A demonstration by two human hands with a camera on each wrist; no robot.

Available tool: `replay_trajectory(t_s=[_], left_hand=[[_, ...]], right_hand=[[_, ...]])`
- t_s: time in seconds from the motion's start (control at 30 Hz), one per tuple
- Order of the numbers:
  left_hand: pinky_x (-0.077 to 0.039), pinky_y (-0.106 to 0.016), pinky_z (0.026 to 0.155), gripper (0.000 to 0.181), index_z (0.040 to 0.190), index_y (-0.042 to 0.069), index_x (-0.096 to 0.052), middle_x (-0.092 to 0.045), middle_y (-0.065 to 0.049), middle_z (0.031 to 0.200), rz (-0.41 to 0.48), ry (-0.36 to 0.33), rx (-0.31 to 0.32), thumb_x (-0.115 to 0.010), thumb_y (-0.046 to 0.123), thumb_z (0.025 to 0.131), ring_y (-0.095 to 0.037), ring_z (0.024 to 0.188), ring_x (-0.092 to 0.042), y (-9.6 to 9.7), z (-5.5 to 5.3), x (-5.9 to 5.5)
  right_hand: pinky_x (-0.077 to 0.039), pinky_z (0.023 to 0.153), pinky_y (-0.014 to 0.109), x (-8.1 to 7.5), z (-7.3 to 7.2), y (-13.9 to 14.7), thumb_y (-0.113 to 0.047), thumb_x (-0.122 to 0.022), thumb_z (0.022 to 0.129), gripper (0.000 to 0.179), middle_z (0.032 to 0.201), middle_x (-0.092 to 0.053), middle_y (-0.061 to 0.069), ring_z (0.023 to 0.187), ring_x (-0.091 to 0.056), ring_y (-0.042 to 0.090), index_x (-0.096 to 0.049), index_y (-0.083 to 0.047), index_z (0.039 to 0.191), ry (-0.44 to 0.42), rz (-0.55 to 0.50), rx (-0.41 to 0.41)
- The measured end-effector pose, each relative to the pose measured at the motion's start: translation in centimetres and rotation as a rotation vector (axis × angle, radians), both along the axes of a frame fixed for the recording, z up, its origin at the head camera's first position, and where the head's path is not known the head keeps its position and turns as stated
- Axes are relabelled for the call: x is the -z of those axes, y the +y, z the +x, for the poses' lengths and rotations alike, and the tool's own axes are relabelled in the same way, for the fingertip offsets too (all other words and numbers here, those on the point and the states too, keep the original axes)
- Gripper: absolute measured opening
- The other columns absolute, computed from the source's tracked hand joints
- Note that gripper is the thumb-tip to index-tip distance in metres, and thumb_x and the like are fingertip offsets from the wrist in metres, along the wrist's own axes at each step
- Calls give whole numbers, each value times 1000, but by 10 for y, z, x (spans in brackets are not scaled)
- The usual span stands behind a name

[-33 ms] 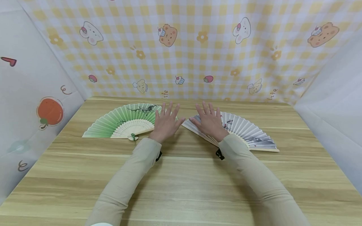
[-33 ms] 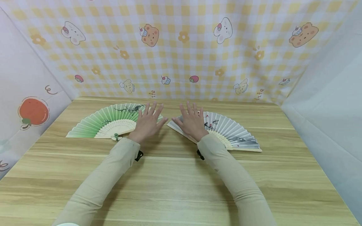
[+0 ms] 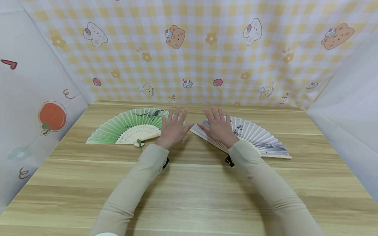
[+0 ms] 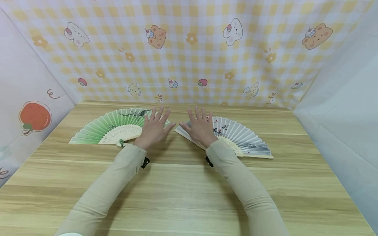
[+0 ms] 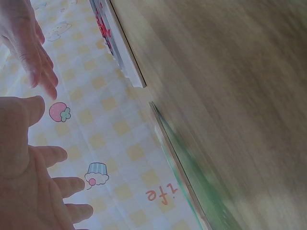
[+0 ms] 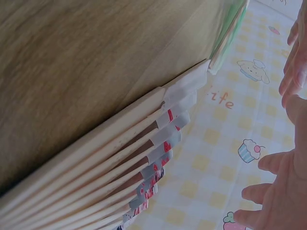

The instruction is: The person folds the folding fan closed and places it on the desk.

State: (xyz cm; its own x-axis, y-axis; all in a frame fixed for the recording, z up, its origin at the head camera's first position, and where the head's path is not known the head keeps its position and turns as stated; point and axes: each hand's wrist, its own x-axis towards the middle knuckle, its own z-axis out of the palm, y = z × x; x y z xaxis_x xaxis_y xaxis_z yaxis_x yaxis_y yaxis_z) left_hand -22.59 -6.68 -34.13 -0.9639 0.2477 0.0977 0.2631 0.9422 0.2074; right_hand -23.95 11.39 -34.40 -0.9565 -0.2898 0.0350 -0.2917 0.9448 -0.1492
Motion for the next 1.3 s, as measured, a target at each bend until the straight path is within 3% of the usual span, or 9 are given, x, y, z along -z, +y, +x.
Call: replay_trajectory(t_s=[0.33,0.63,1.0,1.3], left_hand=[[2,-56,104,60,143,20,-14,-2,-8,147,10,-12,2,-31,49,93,-30,132,10,0,1,-1],[1,-55,104,61,143,21,-14,-2,-8,148,2,-9,3,-30,50,92,-30,132,8,-3,2,0],[1,-55,104,61,143,22,-14,2,-6,148,-9,-27,-10,-31,52,91,-31,132,8,-14,4,-5],[-1,-57,104,63,143,22,-14,-7,-10,147,15,-9,5,-36,50,91,-32,132,4,-30,13,-8]], right_hand=[[-2,103,58,2,3,1,-55,-32,89,67,146,-9,13,132,-3,34,-19,-14,142,37,18,-20],[2,103,57,3,6,4,-54,-38,88,69,146,-10,13,132,-2,33,-19,-15,142,30,-40,-34],[-4,103,58,3,11,9,-55,-39,88,70,146,-12,13,132,-5,33,-18,-16,142,20,-50,-49],[-7,101,61,3,19,10,-51,-43,88,69,145,-15,15,131,-10,35,-23,-13,141,20,-90,-82]])
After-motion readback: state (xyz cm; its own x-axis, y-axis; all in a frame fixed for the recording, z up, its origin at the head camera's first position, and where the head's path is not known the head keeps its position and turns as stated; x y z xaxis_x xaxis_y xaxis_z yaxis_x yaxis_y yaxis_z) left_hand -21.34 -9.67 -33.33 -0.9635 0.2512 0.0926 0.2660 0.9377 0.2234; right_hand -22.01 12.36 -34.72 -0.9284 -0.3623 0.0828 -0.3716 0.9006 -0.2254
